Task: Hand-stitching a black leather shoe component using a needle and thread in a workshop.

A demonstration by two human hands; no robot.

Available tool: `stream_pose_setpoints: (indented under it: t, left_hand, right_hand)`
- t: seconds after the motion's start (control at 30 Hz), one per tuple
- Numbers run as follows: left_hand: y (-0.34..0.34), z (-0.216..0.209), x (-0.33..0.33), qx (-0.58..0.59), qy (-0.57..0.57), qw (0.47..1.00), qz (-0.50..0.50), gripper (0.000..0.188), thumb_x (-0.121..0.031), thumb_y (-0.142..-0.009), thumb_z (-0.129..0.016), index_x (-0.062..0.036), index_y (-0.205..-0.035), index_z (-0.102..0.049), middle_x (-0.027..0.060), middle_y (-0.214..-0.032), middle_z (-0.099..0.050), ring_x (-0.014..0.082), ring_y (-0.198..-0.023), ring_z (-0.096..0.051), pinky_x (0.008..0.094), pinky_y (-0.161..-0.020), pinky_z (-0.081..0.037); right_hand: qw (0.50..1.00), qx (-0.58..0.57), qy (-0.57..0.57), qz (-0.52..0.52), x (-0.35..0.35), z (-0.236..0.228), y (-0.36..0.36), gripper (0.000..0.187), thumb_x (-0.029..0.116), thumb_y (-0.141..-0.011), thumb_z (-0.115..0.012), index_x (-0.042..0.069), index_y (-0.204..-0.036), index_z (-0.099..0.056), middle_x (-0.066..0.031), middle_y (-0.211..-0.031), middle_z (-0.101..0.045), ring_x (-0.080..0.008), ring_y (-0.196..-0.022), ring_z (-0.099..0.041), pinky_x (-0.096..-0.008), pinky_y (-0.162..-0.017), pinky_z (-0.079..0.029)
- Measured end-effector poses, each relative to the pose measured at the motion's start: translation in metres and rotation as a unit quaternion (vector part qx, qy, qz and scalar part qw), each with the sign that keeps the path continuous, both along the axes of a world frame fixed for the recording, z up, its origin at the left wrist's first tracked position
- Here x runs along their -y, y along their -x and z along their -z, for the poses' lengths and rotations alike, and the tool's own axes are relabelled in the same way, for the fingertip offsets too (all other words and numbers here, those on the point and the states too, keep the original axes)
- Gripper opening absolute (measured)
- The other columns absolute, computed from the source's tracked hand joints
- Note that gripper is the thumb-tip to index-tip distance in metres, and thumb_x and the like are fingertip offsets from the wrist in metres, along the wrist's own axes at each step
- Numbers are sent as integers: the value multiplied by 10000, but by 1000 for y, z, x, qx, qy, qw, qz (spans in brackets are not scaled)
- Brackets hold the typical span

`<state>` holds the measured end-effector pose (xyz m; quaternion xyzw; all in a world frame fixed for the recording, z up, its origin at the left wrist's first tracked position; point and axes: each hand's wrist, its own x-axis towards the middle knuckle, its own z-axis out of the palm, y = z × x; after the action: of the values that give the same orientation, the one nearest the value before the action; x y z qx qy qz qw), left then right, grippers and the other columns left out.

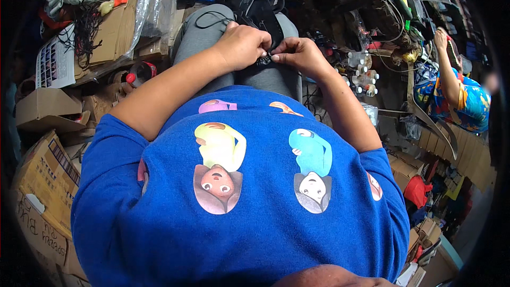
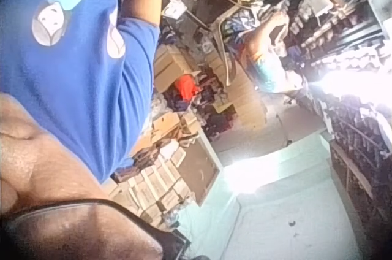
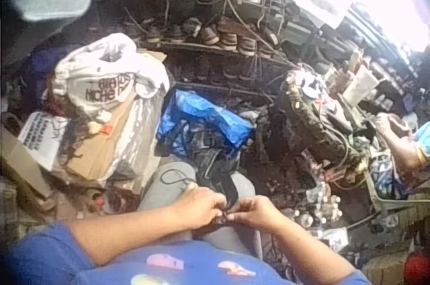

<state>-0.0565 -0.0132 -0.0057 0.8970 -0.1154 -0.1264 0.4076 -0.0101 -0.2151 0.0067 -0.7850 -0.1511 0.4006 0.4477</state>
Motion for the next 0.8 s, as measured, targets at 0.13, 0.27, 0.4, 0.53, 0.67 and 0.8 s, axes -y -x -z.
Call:
stream_pose_setpoints:
  t: [0.13, 0.27, 0.4, 0.53, 0.67, 0.8]
  left_hand:
    - [4, -11, -9, 166, -90, 980, 68, 40, -152, -779, -647, -130, -805, -625, 5, -756, -626, 221, -872, -561, 415, -787, -350]
    - [12, -14, -23, 184, -119, 974, 48, 29, -153, -790, -630, -139, -804, -610, -2, -765, -617, 219, -911, -523, 415, -773, -340]
    - [8, -7, -14, 104, -93, 989, 40, 56, -133, -798, -615, -97, -834, -591, 54, -819, -629, 264, -903, -561, 434, -778, -393]
    - [3, -9, -3, 102, -80, 988, 78, 101, -125, -810, -597, -61, -887, -590, 107, -871, -641, 311, -895, -590, 441, -786, -447]
    - [-1, -20, -1, 78, -144, 979, 123, 114, -132, -823, -577, -60, -910, -594, 112, -853, -652, 322, -870, -602, 442, -764, -452]
    - [-6, -17, 0, 71, -157, 975, 140, 106, -134, -829, -564, -69, -906, -597, 119, -831, -653, 331, -848, -611, 458, -745, -453]
  right_hand:
    - [999, 9, -27, 13, 10, 0, -1, 127, 107, -787, -724, 25, -859, -659, 7, -787, -640, -51, -739, -551, -217, -668, -443]
    - [986, -27, -125, 103, 29, 9, 3, 141, 131, -781, -737, 38, -852, -657, 21, -709, -608, -57, -651, -520, -204, -611, -419]
    - [980, 181, -68, 40, 31, 15, 15, 178, 139, -772, -741, 20, -862, -645, -4, -850, -555, -87, -782, -528, -237, -719, -435]
    - [998, 2, -24, 62, 61, 23, 21, 216, 125, -777, -727, 47, -962, -648, -22, -1014, -505, -98, -873, -500, -242, -775, -431]
    - [987, 57, -77, 126, 55, 7, 24, 249, 123, -793, -706, 49, -1010, -608, -38, -1000, -516, -106, -860, -512, -244, -774, -440]
    - [983, 179, 9, 26, 48, 10, 27, 237, 139, -801, -700, 15, -974, -595, -47, -982, -517, -108, -870, -515, -257, -771, -443]
